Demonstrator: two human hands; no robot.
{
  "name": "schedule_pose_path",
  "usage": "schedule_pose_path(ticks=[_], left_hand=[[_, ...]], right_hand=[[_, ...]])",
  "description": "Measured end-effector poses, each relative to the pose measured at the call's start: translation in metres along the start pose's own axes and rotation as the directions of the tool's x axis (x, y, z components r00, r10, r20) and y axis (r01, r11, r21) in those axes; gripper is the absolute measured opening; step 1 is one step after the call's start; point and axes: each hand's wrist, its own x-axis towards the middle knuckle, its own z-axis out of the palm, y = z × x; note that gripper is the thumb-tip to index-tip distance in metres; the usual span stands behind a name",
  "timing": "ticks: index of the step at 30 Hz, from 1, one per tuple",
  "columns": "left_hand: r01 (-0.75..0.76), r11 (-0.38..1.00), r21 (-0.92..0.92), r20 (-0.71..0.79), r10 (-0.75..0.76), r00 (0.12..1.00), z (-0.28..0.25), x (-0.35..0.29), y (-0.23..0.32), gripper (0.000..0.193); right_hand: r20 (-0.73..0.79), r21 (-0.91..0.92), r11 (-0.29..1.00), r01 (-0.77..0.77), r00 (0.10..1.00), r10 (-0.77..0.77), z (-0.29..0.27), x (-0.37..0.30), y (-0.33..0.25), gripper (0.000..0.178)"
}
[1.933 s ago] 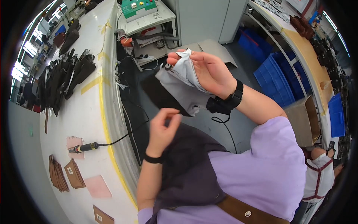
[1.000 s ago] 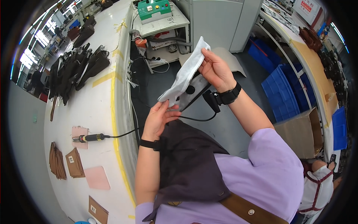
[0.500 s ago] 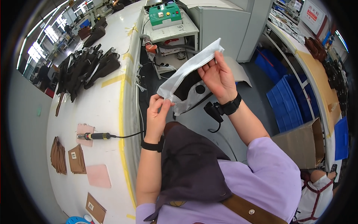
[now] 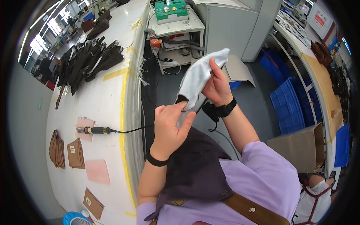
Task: Assembling the interior lining and outer panels of a leather bag to check fit.
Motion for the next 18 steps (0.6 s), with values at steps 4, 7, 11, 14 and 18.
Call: schedule_pose_path(ticks=[4,7,11,14,18], left_hand=[[0.145,0.989,0.001,0.073,-0.145,0.987,-0.002,0.003,-0.005,0.038],[0.245,0.924,-0.293,0.041,-0.244,0.969,0.003,0.009,-0.025,0.029],[0.158,0.812,-0.562,-0.203,-0.321,0.925,0.001,0.014,-0.030,0.024],[0.255,0.752,-0.607,-0.159,-0.430,0.888,-0.017,0.019,-0.029,0.029],[0.247,0.775,-0.582,-0.080,-0.358,0.930,-0.018,0.024,-0.031,0.028]], right_hand=[[0.007,-0.060,0.998,-0.014,1.000,0.015,0.006,-0.001,0.011,0.042],[0.053,-0.339,0.941,0.025,0.999,-0.008,0.010,-0.004,0.017,0.037],[-0.076,-0.409,0.901,0.145,0.979,-0.192,0.006,-0.003,0.007,0.030],[-0.172,-0.325,0.925,0.198,0.949,-0.264,-0.006,-0.008,-0.012,0.033],[-0.018,-0.370,0.897,0.242,0.963,-0.267,-0.002,-0.021,-0.026,0.042]])
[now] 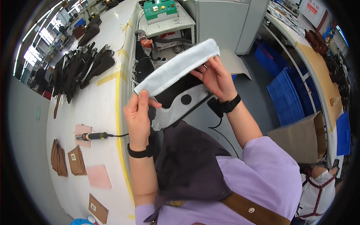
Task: Assembling the interior lining and outer panels of a leather bag to check fit.
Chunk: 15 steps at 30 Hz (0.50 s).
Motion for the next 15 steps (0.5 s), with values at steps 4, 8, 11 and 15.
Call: schedule_pose_path(ticks=[4,8,11,15], left_hand=[[-0.079,0.995,-0.066,-0.003,0.079,0.997,0.013,0.004,0.012,0.029],[-0.117,0.991,-0.068,0.103,0.124,0.987,0.015,0.012,0.015,0.029],[-0.100,0.984,-0.145,0.165,0.123,0.978,0.012,0.016,0.021,0.030],[-0.031,0.936,-0.351,0.182,0.101,0.978,0.011,0.015,0.030,0.032]], right_hand=[[0.033,-0.414,0.853,-0.319,0.931,0.364,-0.013,-0.007,-0.032,0.035],[-0.065,-0.702,0.709,-0.068,0.997,0.032,-0.067,-0.016,-0.044,0.022],[-0.146,-0.443,0.896,-0.003,0.987,-0.069,-0.126,-0.025,-0.031,0.042],[-0.011,-0.698,0.706,-0.119,0.988,0.155,-0.096,-0.036,-0.008,0.101]])
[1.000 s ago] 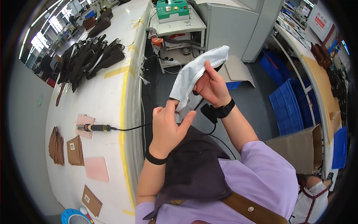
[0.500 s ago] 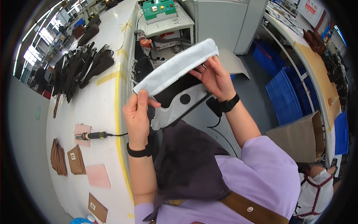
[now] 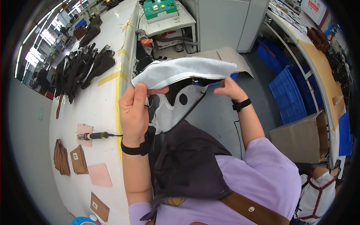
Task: Assembling the interior lining and outer panels of a leather bag to check fit.
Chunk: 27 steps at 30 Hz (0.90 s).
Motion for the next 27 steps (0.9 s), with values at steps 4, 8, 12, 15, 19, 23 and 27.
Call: schedule_pose_path(ticks=[4,8,12,15,19,23,27], left_hand=[[0.131,0.976,-0.172,-0.010,-0.135,0.991,0.002,0.000,0.013,0.033],[0.268,0.822,-0.503,-0.137,-0.382,0.914,-0.033,0.005,0.011,0.037],[0.403,0.813,-0.420,-0.248,-0.530,0.811,-0.085,-0.011,-0.060,0.040],[0.665,0.722,-0.190,-0.360,-0.682,0.637,-0.118,-0.062,-0.147,0.046],[0.845,0.506,-0.174,-0.173,-0.860,0.480,-0.066,-0.116,-0.145,0.040],[0.736,0.518,-0.436,-0.102,-0.841,0.531,-0.087,-0.155,-0.177,0.039],[0.830,0.520,-0.203,-0.098,-0.854,0.511,-0.080,-0.151,-0.161,0.038]], right_hand=[[-0.016,-0.150,0.980,0.130,0.991,-0.134,0.018,0.002,0.014,0.062],[-0.076,0.114,0.975,-0.193,0.976,0.202,0.028,0.006,-0.011,0.032],[0.147,0.244,0.744,-0.622,0.782,0.606,0.028,0.009,0.007,0.032],[0.185,0.058,0.625,-0.779,0.623,0.760,0.019,-0.005,0.099,0.043],[0.133,0.006,0.520,-0.854,0.516,0.846,0.010,-0.039,0.153,0.048],[0.184,0.137,0.581,-0.802,0.597,0.781,-0.003,-0.060,0.141,0.068],[0.260,0.095,0.643,-0.760,0.642,0.721,-0.023,-0.082,0.127,0.062]])
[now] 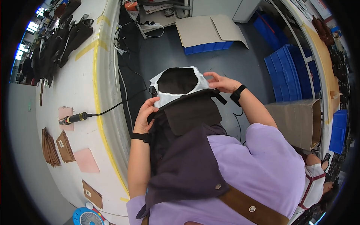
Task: Assembling the interior lining and outer panels of a leather bag to check fit.
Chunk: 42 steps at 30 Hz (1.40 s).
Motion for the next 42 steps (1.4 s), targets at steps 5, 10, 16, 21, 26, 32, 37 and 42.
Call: schedule_pose_path(ticks=[5,10,16,21,26,32,37,42], left_hand=[[0.011,1.000,-0.008,0.053,-0.011,0.999,-0.006,-0.008,0.003,0.037],[-0.113,0.990,-0.090,0.068,0.119,0.991,-0.002,-0.038,0.033,0.039],[-0.203,0.638,0.743,0.111,0.181,0.977,-0.022,-0.036,0.012,0.034],[-0.281,0.450,0.848,0.128,0.340,0.932,-0.006,-0.037,0.004,0.019],[-0.172,0.191,0.966,0.006,0.650,0.760,0.012,-0.041,-0.014,0.015],[-0.252,0.456,0.854,-0.138,0.665,0.734,-0.014,-0.034,-0.065,0.023],[-0.230,0.841,0.489,-0.398,0.450,0.799,-0.015,-0.036,-0.078,0.041],[-0.377,0.920,0.110,-0.418,0.387,0.822,0.013,-0.050,-0.031,0.044]], right_hand=[[0.089,-0.472,0.866,0.166,0.986,-0.141,0.012,-0.007,0.020,0.031],[-0.026,0.081,0.993,0.089,0.996,-0.087,0.042,-0.008,-0.010,0.011],[0.073,-0.173,0.980,-0.098,0.991,0.112,0.036,-0.007,-0.023,0.017],[0.059,-0.275,0.960,0.042,0.998,-0.027,0.035,-0.003,-0.012,0.012],[-0.134,-0.486,0.815,0.315,0.895,-0.426,0.066,-0.012,-0.005,0.013],[-0.392,-0.438,0.872,0.220,0.826,-0.405,0.067,0.003,0.036,0.018],[-0.310,-0.274,0.960,0.066,0.938,-0.153,0.065,0.006,0.055,0.038],[-0.270,-0.384,0.893,0.234,0.896,-0.351,0.068,0.003,0.035,0.055]])
